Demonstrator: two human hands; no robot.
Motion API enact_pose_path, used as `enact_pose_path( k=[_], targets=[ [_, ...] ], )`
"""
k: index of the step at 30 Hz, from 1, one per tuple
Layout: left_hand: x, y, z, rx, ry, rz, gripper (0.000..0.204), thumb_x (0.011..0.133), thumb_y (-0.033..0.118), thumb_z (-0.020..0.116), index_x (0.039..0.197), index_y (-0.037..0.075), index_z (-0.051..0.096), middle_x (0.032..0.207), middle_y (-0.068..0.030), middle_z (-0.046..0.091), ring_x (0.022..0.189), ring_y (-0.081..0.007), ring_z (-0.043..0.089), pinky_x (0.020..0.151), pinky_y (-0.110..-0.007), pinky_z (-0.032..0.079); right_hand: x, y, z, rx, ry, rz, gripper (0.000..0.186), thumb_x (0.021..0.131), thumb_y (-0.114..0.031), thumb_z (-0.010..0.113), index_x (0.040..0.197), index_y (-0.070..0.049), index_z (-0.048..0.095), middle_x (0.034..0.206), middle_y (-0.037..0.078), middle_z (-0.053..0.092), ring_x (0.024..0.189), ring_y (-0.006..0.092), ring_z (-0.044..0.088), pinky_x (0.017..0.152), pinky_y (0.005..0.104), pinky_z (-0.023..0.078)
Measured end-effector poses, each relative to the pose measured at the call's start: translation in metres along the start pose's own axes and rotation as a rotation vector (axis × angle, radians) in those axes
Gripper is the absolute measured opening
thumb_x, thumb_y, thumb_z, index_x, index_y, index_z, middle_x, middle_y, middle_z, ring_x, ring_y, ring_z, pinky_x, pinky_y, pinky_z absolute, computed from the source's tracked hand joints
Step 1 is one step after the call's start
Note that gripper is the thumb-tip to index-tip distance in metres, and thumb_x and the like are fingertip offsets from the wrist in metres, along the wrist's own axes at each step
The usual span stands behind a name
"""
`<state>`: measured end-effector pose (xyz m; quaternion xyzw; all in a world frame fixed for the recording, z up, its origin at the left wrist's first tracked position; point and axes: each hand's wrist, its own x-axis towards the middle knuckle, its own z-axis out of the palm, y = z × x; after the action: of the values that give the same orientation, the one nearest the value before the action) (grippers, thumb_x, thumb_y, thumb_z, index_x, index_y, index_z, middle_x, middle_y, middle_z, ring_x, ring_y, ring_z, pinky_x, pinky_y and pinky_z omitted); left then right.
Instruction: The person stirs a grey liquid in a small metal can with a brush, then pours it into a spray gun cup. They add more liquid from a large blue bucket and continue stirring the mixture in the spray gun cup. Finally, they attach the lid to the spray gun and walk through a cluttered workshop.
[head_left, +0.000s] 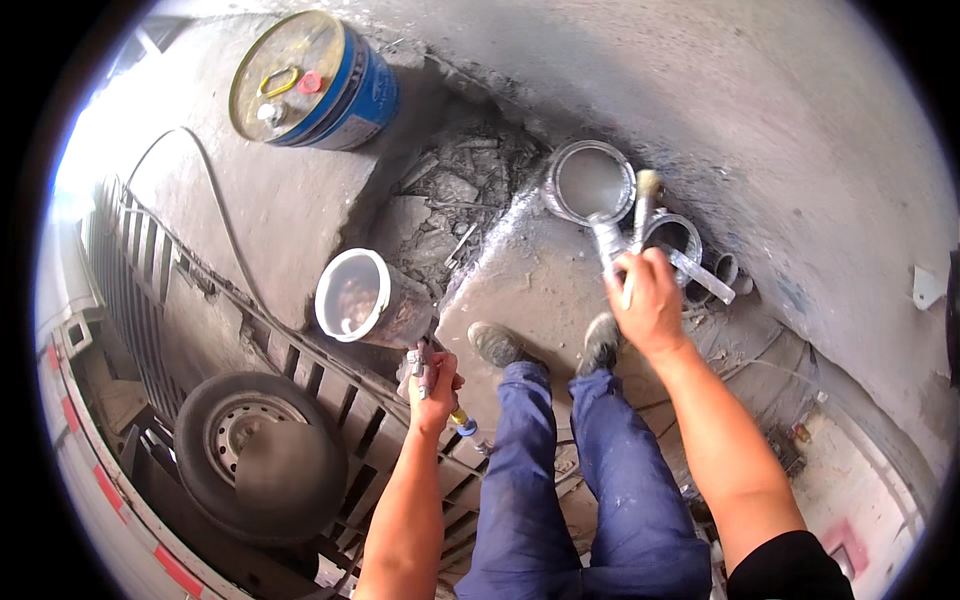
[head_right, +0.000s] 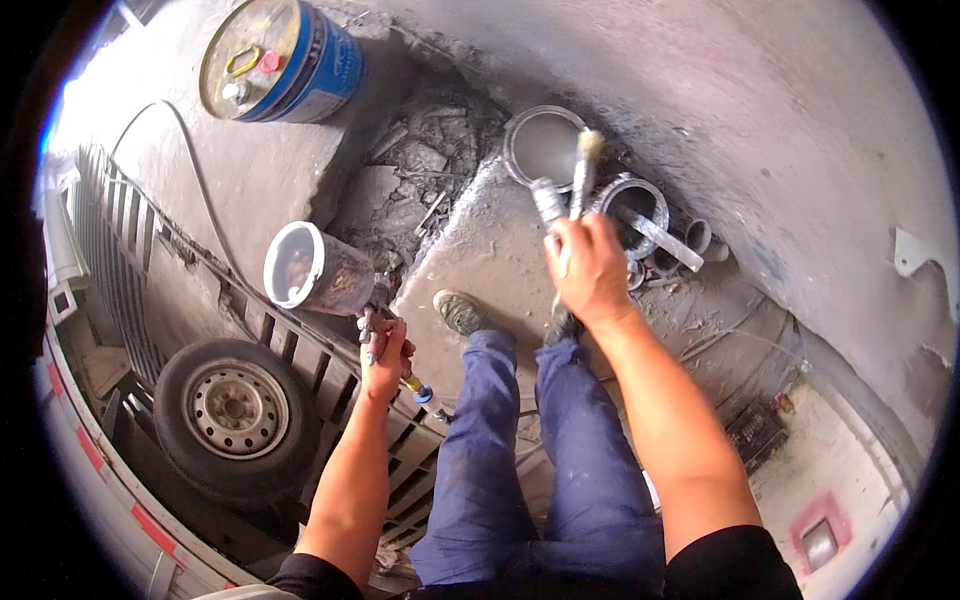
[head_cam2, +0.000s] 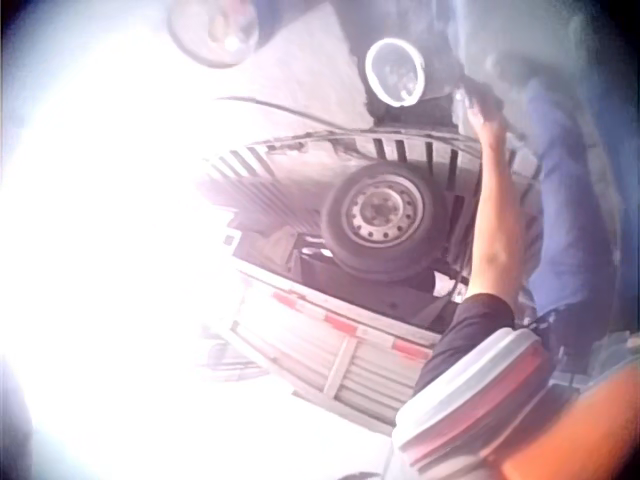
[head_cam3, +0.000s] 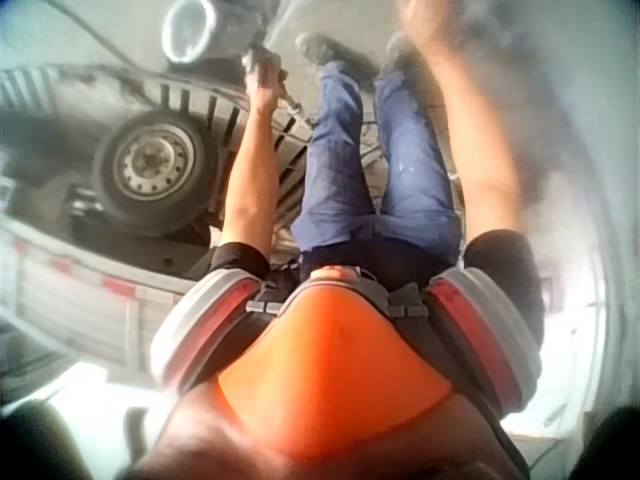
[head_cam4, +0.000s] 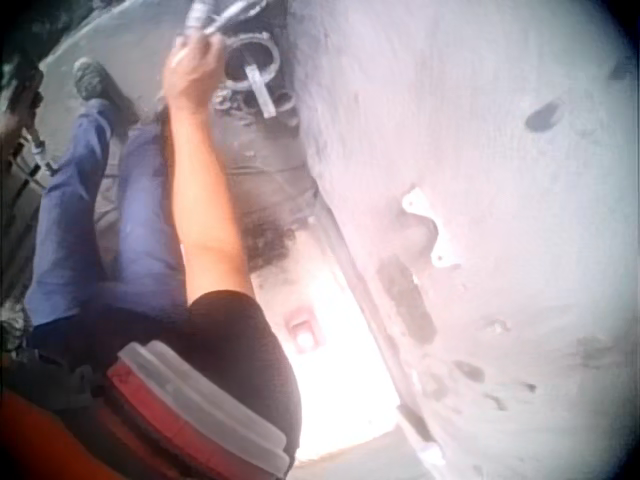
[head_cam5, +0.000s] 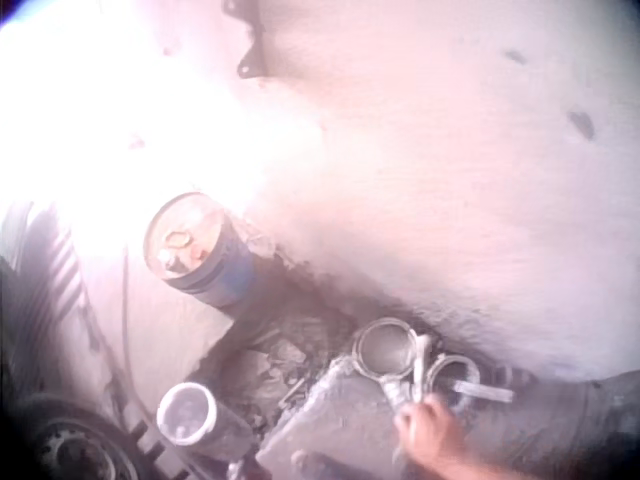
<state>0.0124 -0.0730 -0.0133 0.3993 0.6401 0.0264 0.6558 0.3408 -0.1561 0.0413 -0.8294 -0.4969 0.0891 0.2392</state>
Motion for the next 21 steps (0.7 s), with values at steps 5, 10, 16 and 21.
enact_pose_path(
  k=[5, 10, 16, 21],
  targets=[
    [-0.026, 0.027, 0.028, 0.029, -0.068, 0.048, 0.018, 0.089, 0.022, 0.061, 0.095, 0.005, 0.057, 0.066, -0.0064, 0.058, 0.047, -0.0077, 0.045, 0.042, -0.023, 0.034, -0.045, 0.011, -0.021, 0.286, 0.09, 0.231, 0.027, 0.072, -0.002, 0.069, 0.093, -0.005, 0.053, 0.083, 0.013, 0.053, 0.076, 0.0318, 0.054, 0.066, 0.0398, 0.045],
    [-0.053, 0.045, 0.061, 0.0, -0.138, 0.063, 0.013, 0.09, 0.018, 0.06, 0.09, 0.006, 0.057, 0.066, -0.0074, 0.057, 0.049, -0.0067, 0.043, 0.044, -0.022, 0.033, -0.1, 0.023, -0.049, 0.396, 0.087, 0.4, 0.025, 0.081, -0.011, 0.069, 0.098, -0.003, 0.053, 0.089, 0.01, 0.058, 0.076, 0.0191, 0.06, 0.071, 0.0294, 0.048],
    [-0.086, 0.072, 0.1, 0.05, -0.26, 0.194, 0.013, 0.092, 0.016, 0.057, 0.091, 0.004, 0.053, 0.076, -0.009, 0.061, 0.055, -0.0075, 0.046, 0.049, -0.021, 0.036, -0.144, 0.008, -0.068, 1.218, 0.106, 0.899, 0.026, 0.084, -0.015, 0.068, 0.101, -0.004, 0.051, 0.088, 0.001, 0.057, 0.08, 0.01, 0.055, 0.072, 0.0246, 0.047],
    [-0.103, 0.099, 0.123, 0.025, -0.337, 0.235, 0.014, 0.091, 0.017, 0.058, 0.091, 0.004, 0.053, 0.082, -0.0099, 0.061, 0.057, -0.0086, 0.046, 0.051, -0.023, 0.038, -0.15, -0.014, -0.07, 1.648, 0.089, 0.944, 0.027, 0.085, -0.006, 0.066, 0.106, -0.004, 0.048, 0.089, 0.003, 0.057, 0.08, 0.0103, 0.057, 0.072, 0.0248, 0.048]
  ],
)
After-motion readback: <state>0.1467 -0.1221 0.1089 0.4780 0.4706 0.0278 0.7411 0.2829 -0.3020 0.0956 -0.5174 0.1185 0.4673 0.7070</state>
